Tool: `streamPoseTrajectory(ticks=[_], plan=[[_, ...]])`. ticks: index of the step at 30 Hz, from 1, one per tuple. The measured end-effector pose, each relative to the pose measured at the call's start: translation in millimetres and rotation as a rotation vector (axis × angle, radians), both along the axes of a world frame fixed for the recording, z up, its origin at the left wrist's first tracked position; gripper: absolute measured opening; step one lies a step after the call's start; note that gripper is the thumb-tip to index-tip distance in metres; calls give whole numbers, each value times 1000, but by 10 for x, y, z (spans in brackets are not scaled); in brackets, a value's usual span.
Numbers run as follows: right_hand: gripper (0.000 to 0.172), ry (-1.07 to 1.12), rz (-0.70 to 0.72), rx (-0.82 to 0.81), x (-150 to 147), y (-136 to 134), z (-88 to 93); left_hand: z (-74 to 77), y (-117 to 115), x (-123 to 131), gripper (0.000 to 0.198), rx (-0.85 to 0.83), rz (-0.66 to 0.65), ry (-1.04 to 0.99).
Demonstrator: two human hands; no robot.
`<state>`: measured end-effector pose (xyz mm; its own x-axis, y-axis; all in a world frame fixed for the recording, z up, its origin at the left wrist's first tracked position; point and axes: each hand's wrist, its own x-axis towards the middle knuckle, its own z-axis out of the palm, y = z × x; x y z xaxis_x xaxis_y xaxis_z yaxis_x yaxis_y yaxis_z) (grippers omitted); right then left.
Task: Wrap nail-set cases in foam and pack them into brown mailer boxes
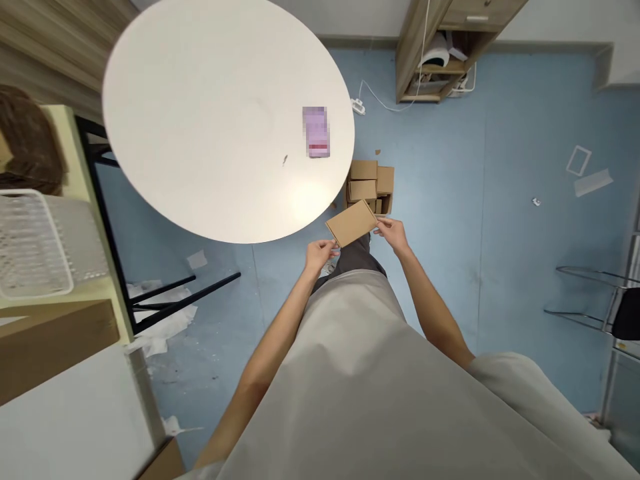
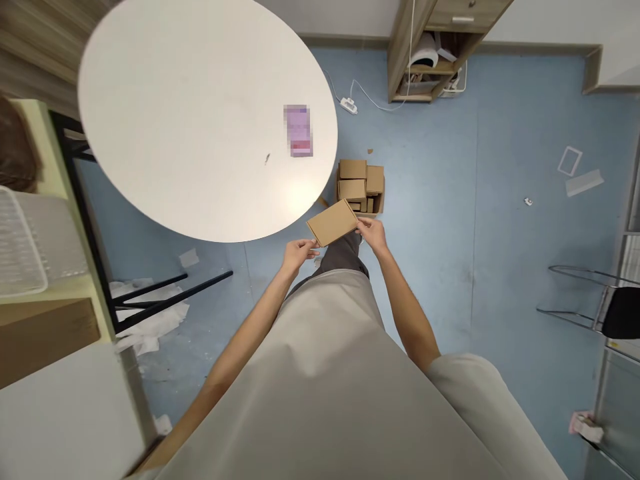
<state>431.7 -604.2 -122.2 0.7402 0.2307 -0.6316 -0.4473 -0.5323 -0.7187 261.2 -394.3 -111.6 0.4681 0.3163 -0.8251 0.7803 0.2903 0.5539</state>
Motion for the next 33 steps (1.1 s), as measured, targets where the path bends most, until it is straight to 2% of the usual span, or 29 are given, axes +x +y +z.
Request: streamPoseTrajectory(ticks=[3, 6, 9, 13, 17, 22, 26, 28, 30, 33], plan=[[44, -37, 11, -21, 519, -345, -142, -185, -342, 617, 23, -126, -23, 74], [45, -82, 30, -72, 1124, -680, -329, -436, -754, 1279, 18, -301, -43, 161], [43, -117, 119, -148, 1772, -885, -580, -711, -1112, 1886, 15, -459, -1, 228], [44, -186, 364, -259, 2567, -873, -1045, -1101, -1365, 2526, 15, -577, 158, 297], [46, -199, 532, -312, 3155, -679, -1671, -1535, -1440, 3007, 16, -643, 348, 334], [45, -186, 586, -322, 3549, -470, -2593, -2179, -1434, 3437, 12, -683, 502, 357], [44, -158, 554, -255, 3650, -391, -3238, -2705, -1352, 3548, 9, -678, 531, 370], [45, -121, 537, -243, 3642, -375, -3463, -2921, -1312, 3542, 10, -677, 546, 376], [47, -87, 510, -250, 3602, -370, -3612, -3079, -1296, 3529, 11, -685, 560, 388], [51, -58, 461, -264, 3514, -372, -3714, -3192, -1334, 3536, 10, -685, 570, 409]])
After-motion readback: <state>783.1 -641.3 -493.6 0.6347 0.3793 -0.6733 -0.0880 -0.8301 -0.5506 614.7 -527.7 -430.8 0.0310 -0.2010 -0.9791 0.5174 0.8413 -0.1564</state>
